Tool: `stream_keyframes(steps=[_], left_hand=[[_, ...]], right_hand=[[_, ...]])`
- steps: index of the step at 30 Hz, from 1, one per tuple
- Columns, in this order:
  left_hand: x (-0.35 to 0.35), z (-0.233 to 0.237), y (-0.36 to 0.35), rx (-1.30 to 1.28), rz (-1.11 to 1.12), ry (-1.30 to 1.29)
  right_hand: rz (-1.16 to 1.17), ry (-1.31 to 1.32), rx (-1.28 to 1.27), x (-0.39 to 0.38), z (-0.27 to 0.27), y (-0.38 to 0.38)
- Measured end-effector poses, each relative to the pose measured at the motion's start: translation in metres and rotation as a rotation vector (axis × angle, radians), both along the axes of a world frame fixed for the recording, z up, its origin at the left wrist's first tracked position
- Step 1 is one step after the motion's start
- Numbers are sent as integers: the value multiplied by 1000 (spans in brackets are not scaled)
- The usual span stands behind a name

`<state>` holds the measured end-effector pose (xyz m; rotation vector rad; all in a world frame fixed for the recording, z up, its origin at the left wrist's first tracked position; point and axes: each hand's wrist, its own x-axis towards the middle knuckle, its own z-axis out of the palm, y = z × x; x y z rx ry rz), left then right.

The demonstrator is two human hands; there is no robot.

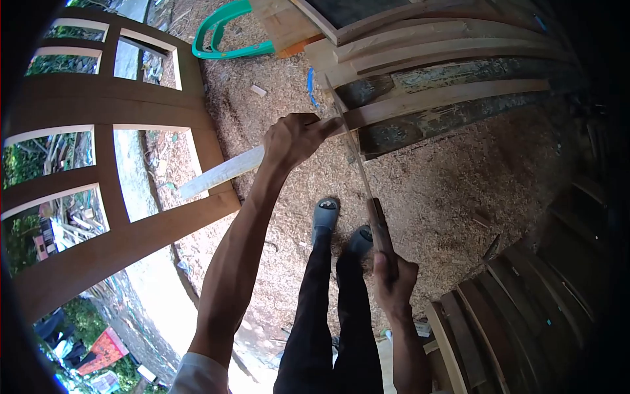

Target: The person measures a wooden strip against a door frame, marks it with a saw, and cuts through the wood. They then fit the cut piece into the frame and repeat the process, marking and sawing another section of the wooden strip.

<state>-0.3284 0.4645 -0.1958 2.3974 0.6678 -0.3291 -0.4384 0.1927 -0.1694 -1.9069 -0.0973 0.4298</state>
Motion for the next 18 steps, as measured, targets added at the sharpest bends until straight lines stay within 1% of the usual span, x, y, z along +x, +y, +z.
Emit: stream_keyframes(steps=[2, 5, 7, 9, 11, 12, 14, 16, 18], left_hand=[[1, 5, -1, -32, 26, 10], [1, 9, -1, -14, 9, 22], [-1, 3, -2, -16, 17, 11], [-3, -10, 1, 7, -33, -57], [-3, -17, 4, 26, -51, -111], [-3, -14, 2, 22, -39, -115], [0, -1, 1, -21, 10, -25], [-1, 0, 1, -4, 21, -12], [-2, -1, -1, -25, 43, -60]], right_hand=[[7, 37, -31, -6, 2, -8], [4, 8, -26, 18, 3, 19], [14, -6, -27, 37, 2, 32], [54, 4, -7, 45, 2, 39], [63, 6, -27, 25, -3, 20], [61, 1, -43, 12, -3, 8], [87, -52, -119, -12, 3, -13], [75, -86, -135, -14, 3, -11], [11, -27, -95, 0, -2, 3]])
